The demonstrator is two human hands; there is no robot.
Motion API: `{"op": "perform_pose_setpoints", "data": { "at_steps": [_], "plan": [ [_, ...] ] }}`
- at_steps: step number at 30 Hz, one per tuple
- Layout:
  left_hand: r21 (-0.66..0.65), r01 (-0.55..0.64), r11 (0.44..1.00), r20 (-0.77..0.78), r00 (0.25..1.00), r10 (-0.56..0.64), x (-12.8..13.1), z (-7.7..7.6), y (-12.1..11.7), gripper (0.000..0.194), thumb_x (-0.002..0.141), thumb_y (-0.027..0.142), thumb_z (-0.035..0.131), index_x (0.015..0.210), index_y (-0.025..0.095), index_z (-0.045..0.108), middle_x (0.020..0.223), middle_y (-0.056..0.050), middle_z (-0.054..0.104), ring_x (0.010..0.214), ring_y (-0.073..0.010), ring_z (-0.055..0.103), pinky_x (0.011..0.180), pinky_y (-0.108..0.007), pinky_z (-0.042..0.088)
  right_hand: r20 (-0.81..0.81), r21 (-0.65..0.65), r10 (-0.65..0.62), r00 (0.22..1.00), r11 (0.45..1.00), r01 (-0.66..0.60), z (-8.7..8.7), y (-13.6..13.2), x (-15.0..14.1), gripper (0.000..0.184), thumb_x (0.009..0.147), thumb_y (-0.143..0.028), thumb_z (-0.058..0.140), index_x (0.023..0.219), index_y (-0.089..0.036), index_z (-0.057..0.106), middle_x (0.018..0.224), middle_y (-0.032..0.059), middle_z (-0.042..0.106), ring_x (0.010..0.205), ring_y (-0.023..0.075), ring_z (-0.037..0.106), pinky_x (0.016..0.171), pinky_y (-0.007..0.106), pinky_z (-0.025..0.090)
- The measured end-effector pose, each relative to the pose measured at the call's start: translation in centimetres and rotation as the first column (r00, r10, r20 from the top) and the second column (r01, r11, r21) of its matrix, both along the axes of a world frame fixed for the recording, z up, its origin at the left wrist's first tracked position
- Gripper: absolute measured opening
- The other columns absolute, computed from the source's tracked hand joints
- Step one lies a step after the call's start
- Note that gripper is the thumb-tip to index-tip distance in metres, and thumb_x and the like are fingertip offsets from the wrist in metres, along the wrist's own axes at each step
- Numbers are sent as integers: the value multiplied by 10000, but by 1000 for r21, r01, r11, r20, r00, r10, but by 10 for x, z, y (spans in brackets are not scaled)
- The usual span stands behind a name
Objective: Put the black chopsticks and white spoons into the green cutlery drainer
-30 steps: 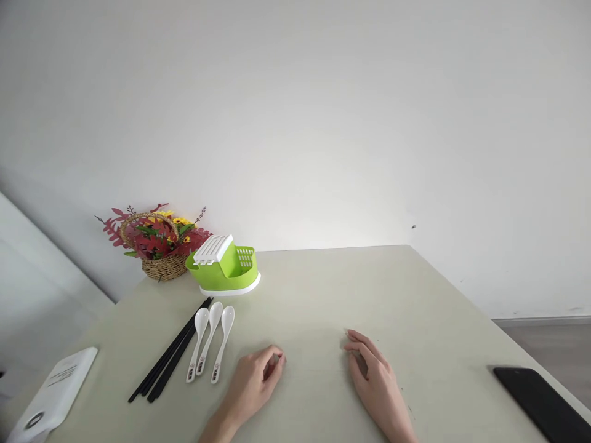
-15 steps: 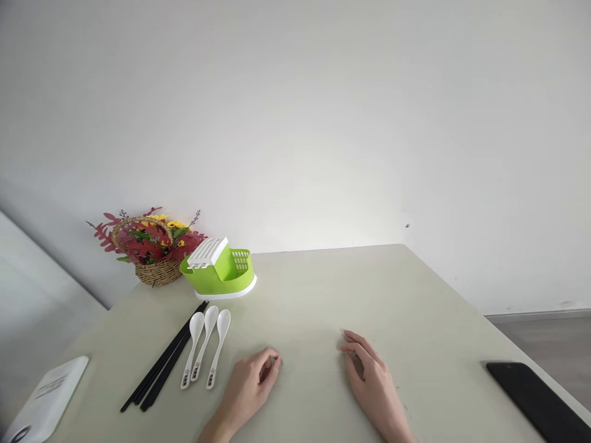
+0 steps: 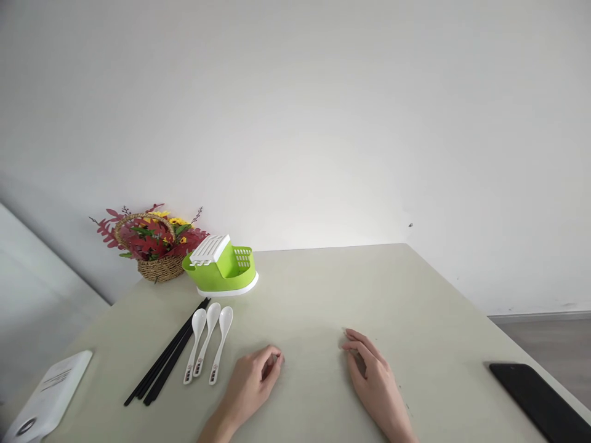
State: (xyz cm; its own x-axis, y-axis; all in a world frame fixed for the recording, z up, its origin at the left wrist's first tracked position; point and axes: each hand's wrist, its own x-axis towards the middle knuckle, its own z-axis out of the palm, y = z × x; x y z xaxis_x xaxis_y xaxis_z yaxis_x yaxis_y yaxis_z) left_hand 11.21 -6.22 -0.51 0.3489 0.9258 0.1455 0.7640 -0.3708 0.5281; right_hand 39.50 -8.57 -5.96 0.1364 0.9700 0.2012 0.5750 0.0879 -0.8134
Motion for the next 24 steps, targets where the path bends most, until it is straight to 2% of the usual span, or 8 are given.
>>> {"op": "perform_pose_setpoints", "data": {
  "at_steps": [8, 17, 24],
  "plan": [
    [26, -3, 1000, 16, 1000, 3, 0, 0, -1, 242, 1018, 320, 452, 889, 244, 643, 698, 20, 691, 570, -134, 601, 549, -246, 353, 10, -23, 5, 1000, 1000, -5, 6, -3, -1, 275, 1006, -407, 454, 1041, -290, 700, 1472, 52, 602, 792, 188, 701, 694, 347, 568],
    [14, 0, 1000, 8, 1000, 0, 0, 1, -2, 224, 1026, 303, 446, 907, 243, 626, 726, 21, 705, 588, -133, 618, 572, -245, 367, 16, -30, 6, 1000, 1000, -6, -4, 0, 1, 278, 1012, -435, 450, 1043, -305, 694, 1473, 37, 598, 711, 165, 674, 679, 355, 562],
    [6, 5, 1000, 18, 1000, -5, 0, 0, -1, 236, 1023, 311, 444, 897, 240, 631, 727, 9, 704, 597, -139, 629, 569, -248, 372, 11, -47, 18, 1000, 999, -18, -15, 5, 5, 282, 1005, -442, 453, 1045, -305, 696, 1496, 35, 579, 859, 212, 714, 683, 355, 571]
  ]
}}
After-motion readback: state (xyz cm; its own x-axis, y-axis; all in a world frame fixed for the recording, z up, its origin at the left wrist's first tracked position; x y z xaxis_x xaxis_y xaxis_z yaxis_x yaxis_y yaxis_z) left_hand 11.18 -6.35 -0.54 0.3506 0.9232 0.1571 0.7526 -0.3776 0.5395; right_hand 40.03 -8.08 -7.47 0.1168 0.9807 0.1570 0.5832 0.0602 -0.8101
